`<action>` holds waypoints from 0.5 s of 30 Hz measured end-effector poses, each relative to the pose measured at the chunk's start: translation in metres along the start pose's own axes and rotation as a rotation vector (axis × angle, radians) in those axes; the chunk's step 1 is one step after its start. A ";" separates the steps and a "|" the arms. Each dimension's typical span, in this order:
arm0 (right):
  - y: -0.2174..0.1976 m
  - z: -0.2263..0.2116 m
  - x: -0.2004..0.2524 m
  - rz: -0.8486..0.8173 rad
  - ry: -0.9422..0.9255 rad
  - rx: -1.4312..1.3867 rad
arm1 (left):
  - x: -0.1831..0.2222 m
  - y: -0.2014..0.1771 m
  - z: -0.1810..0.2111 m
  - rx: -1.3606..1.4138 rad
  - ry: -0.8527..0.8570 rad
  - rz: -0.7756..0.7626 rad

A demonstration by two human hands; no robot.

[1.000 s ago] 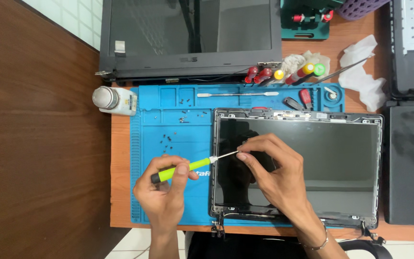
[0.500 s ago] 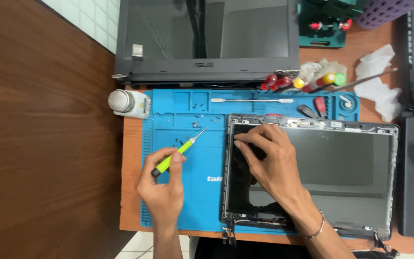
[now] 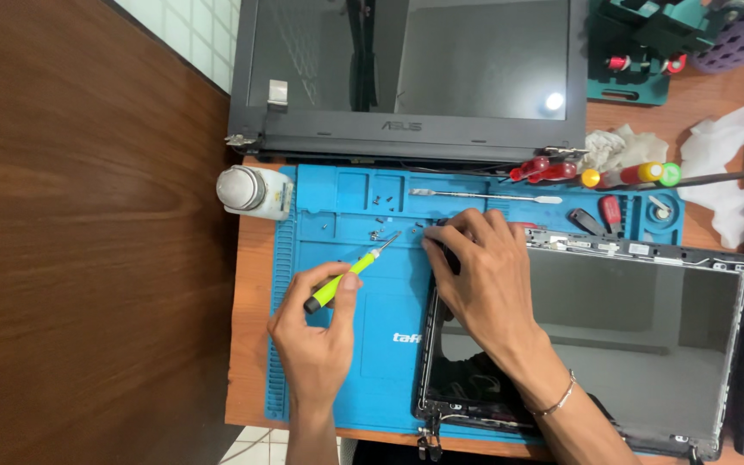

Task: The person performs a series of actions to repair a laptop, including removing internal components and using a tool to work on the screen assembly. The laptop's internal structure is exposed, and the person handles various screws and small parts while manipulating the screen bezel.

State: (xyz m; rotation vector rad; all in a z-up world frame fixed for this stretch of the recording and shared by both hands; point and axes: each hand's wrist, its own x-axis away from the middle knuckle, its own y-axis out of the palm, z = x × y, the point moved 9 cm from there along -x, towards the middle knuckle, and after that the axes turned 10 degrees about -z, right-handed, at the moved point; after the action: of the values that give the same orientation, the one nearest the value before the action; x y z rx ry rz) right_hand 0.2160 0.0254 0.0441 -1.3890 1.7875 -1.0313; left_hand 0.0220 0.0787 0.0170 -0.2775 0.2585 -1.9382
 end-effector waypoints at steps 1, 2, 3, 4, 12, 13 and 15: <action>0.002 0.000 -0.001 -0.007 -0.004 -0.002 | 0.000 -0.001 -0.002 0.008 -0.012 0.001; 0.004 0.000 -0.002 -0.014 -0.008 -0.005 | 0.000 -0.002 -0.003 0.016 -0.024 0.002; 0.006 0.001 -0.002 -0.022 -0.010 -0.007 | 0.001 -0.003 -0.005 0.025 -0.037 0.001; 0.006 0.001 -0.002 -0.020 -0.010 -0.015 | 0.002 -0.004 -0.006 0.024 -0.055 0.001; 0.006 0.001 0.000 -0.058 0.008 -0.159 | 0.007 -0.001 -0.012 0.080 -0.107 -0.043; 0.006 0.001 0.001 -0.060 0.007 -0.156 | 0.008 -0.001 -0.012 0.087 -0.109 -0.048; 0.007 0.001 0.004 -0.064 0.006 -0.150 | 0.009 0.000 -0.012 0.103 -0.112 -0.058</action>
State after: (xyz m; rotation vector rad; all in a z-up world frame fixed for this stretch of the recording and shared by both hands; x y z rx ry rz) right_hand 0.2128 0.0225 0.0377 -1.5439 1.8682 -0.9503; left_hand 0.0149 0.0711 0.0064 -0.3272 0.0781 -1.9786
